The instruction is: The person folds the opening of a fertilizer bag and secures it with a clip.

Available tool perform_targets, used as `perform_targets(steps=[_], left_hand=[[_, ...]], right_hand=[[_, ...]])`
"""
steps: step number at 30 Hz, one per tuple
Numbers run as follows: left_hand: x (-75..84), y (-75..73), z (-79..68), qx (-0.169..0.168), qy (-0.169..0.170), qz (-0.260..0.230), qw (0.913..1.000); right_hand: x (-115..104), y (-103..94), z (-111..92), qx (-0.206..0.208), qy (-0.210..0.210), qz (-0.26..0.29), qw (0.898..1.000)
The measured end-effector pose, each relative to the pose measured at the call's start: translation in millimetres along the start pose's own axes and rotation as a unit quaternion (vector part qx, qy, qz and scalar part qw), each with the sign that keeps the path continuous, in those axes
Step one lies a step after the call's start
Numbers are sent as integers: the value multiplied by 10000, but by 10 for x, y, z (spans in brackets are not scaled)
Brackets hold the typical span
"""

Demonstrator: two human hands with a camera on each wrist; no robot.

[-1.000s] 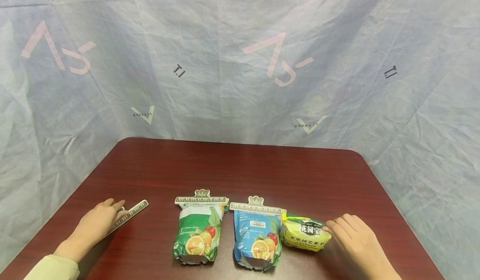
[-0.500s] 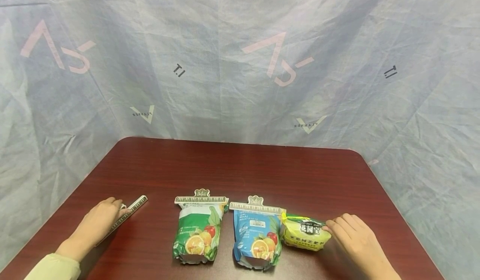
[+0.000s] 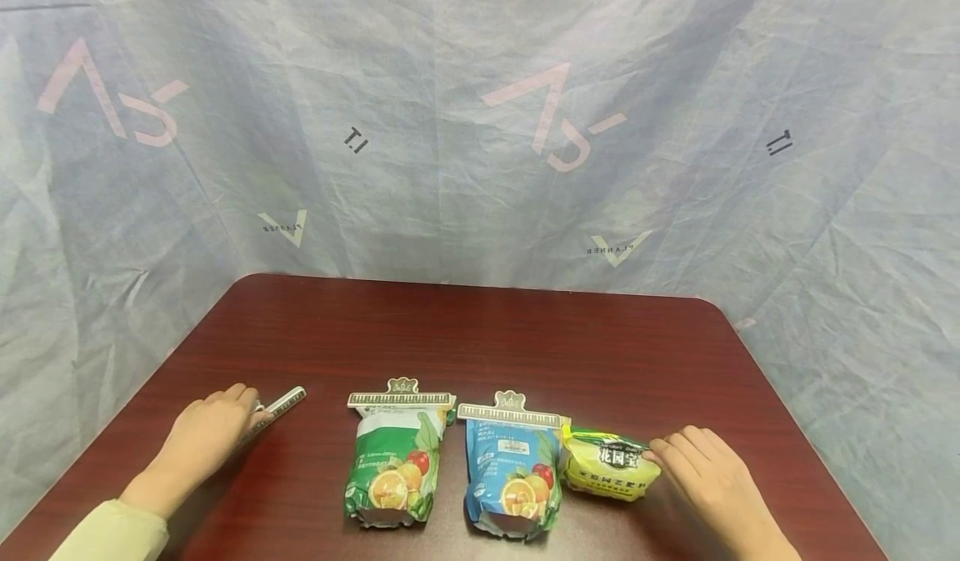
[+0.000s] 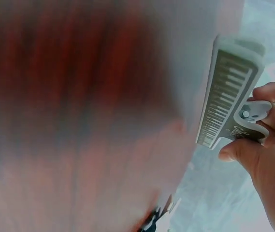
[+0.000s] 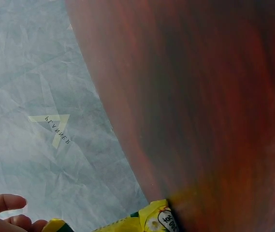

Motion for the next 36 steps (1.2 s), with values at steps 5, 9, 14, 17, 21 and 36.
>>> perform_targets(steps=[5,9,14,17,21,36], left_hand=[[52,-55,42,377,110,84,9992],[125,-127,75,844,375,69,9957],[210,-233,117,1359,640,-23,9887],[248,-277,148,1545,708,-75,9854],[290,-301,192,1617,766,-115,9838],[499,-432,353,1905,1124,-327,9747]], right_hand=[[1,2,-8,2,-1,-11,10000],[0,0,-17,-22,-2,-23,10000],[-1,-1,-23,-46,-7,-27,10000],[0,-1,-25,-47,-11,-24,10000],[1,1,-22,-42,-21,-24,10000],[5,4,-31,-39,9,-20,10000]])
Point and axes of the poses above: each hand's wrist, its own z-axis towards the middle knuckle, its own y-axis out of the palm, x = y × z, the point moved 7 cm from there along z, towards the middle knuckle, and after that the axes turned 4 degrees about -y, right-handed, at the moved point
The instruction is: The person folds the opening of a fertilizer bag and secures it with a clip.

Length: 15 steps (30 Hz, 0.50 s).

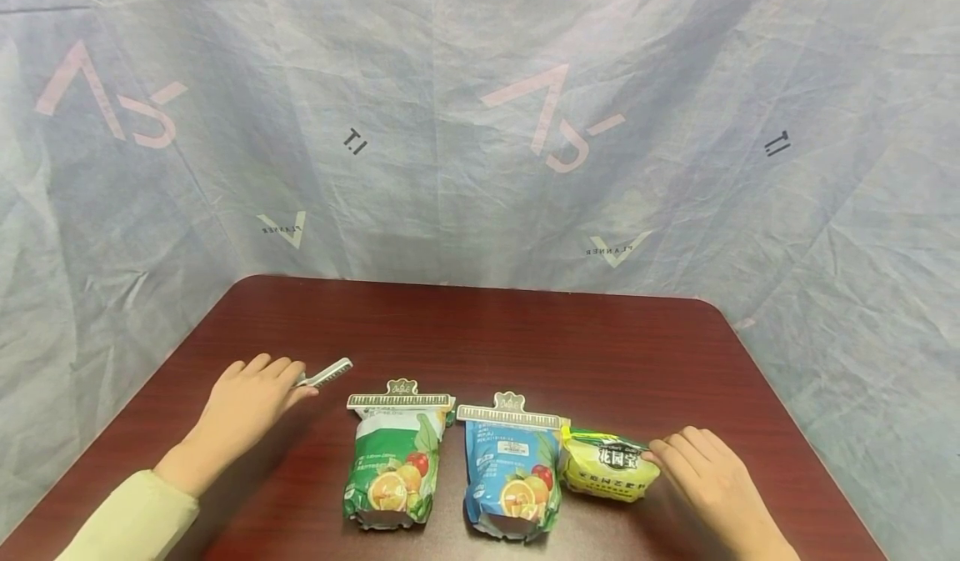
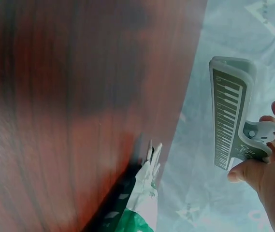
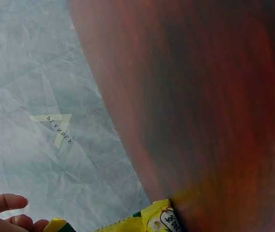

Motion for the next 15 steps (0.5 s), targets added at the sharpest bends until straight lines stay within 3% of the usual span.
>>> perform_targets(steps=[15], left_hand=[[194,-32,196,-43,287,14,9996]], right_hand=[[-7,2,-13,-87,-48,-65,9999]])
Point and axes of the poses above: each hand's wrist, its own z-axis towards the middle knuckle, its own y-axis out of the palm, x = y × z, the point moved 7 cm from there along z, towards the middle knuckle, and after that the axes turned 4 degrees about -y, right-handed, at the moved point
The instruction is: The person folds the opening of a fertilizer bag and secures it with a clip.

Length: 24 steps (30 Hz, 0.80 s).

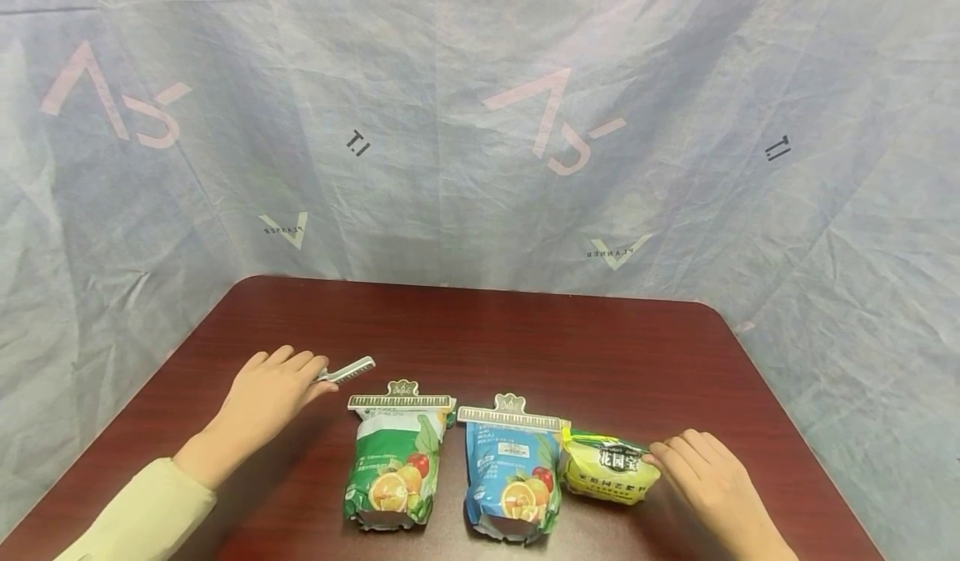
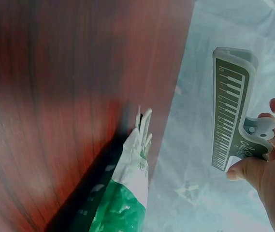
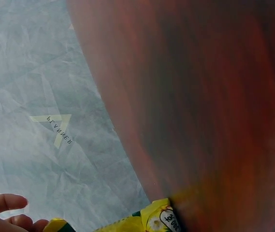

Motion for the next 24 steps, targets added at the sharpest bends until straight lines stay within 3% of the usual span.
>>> perform_targets(steps=[9,17,24], left_hand=[[126,-10,127,-106,68,-14,9999],[251,-7,233,9,235,-55,9997],[365,-16,343,-195,293,-75,9994]], right_hand=[[-2,-7,17,-9,21,-14,10000],[-3,-4,20,-8,16,-20,10000],[-7,-7,21,11,-3,11,10000]])
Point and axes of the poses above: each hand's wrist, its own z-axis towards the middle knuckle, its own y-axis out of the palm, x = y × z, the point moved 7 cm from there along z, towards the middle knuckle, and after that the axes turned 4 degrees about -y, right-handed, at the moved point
